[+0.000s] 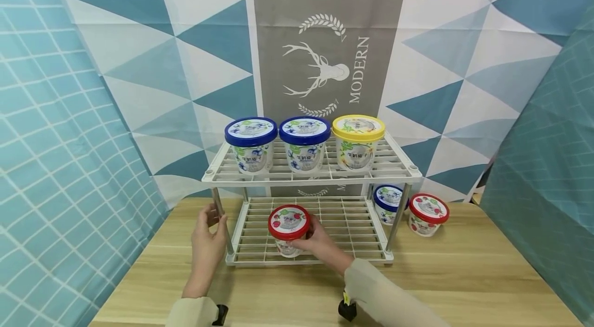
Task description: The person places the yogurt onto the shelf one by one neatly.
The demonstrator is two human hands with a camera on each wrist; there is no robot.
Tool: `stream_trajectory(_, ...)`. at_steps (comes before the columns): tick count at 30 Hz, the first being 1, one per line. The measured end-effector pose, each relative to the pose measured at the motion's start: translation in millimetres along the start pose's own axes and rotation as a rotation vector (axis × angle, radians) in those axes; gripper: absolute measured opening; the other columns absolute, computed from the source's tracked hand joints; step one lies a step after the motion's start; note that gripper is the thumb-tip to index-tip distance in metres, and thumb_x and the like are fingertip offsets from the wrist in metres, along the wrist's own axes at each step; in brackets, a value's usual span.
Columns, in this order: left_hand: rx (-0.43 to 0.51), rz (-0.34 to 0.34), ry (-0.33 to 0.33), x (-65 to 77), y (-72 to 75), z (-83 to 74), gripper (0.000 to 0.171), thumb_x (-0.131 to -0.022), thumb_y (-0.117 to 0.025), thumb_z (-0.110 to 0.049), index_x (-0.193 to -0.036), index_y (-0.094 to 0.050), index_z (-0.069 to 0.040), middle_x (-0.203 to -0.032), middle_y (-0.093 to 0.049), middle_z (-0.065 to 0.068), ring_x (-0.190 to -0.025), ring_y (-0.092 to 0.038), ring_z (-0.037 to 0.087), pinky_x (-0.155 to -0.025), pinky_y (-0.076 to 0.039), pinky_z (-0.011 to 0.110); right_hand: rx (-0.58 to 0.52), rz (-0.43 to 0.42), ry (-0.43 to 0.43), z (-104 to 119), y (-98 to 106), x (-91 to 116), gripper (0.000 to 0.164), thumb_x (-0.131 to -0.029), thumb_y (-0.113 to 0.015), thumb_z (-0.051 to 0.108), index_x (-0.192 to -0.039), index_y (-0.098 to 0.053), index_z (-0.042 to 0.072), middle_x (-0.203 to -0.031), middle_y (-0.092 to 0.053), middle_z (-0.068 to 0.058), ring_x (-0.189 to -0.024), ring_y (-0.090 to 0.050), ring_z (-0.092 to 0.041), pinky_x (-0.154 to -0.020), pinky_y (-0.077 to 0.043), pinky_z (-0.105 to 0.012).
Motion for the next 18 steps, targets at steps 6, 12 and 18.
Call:
stream_trajectory(6, -0.003, -0.007, -0.011, 0.1, 0.2, 1.3, 0.035, -0.091, -0.056, -0.001, -0.124, -0.046, 0.004, -0.107, -0.061, 0.025, -0.099, -0.061, 0.039, -0.073, -0.055, 0.045, 0.036, -0.011, -0.009, -4.4, -7.4, -6.2, 0.079, -0.075, -0.078, 0.016, -0.138, -0.032, 0.003, -0.133, -0.049, -0.016, -0.123, -0.047, -0.032, -0.100, -0.045, -0.043)
stream_trajectory(12, 0.007, -0.005, -0.007, 0.3, -0.4, 1.5, 0.035, -0.091, -0.056, -0.001, -0.124, -0.046, 0.004, -0.107, -0.061, 0.025, -0.098, -0.061, 0.039, -0.073, -0.055, 0.046, 0.013, -0.004, 0.001, -12.6, -13.9, -8.5, 0.076, -0.075, -0.077, 0.012, -0.136, -0.033, 0.002, -0.132, -0.050, -0.017, -0.122, -0.049, -0.032, -0.099, -0.046, -0.042)
stream_trajectory(18, 0.013, -0.007, -0.001, 0.2, -0.6, 1.0, 0.035, -0.091, -0.056, 0.000, -0.123, -0.046, 0.003, -0.107, -0.061, 0.025, -0.099, -0.061, 0.039, -0.075, -0.054, 0.049, -0.017, 0.005, 0.025, -16.6, -15.9, -7.9, 0.076, -0.076, -0.076, 0.008, -0.137, -0.031, 0.002, -0.133, -0.048, -0.018, -0.123, -0.048, -0.033, -0.099, -0.046, -0.042)
Point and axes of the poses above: each hand's wrist, its own x-axis away from the middle knuckle, its own y-axis out of the back of the hand, z = x × y, the point moved 1 cm from there along -x, towards the middle knuckle
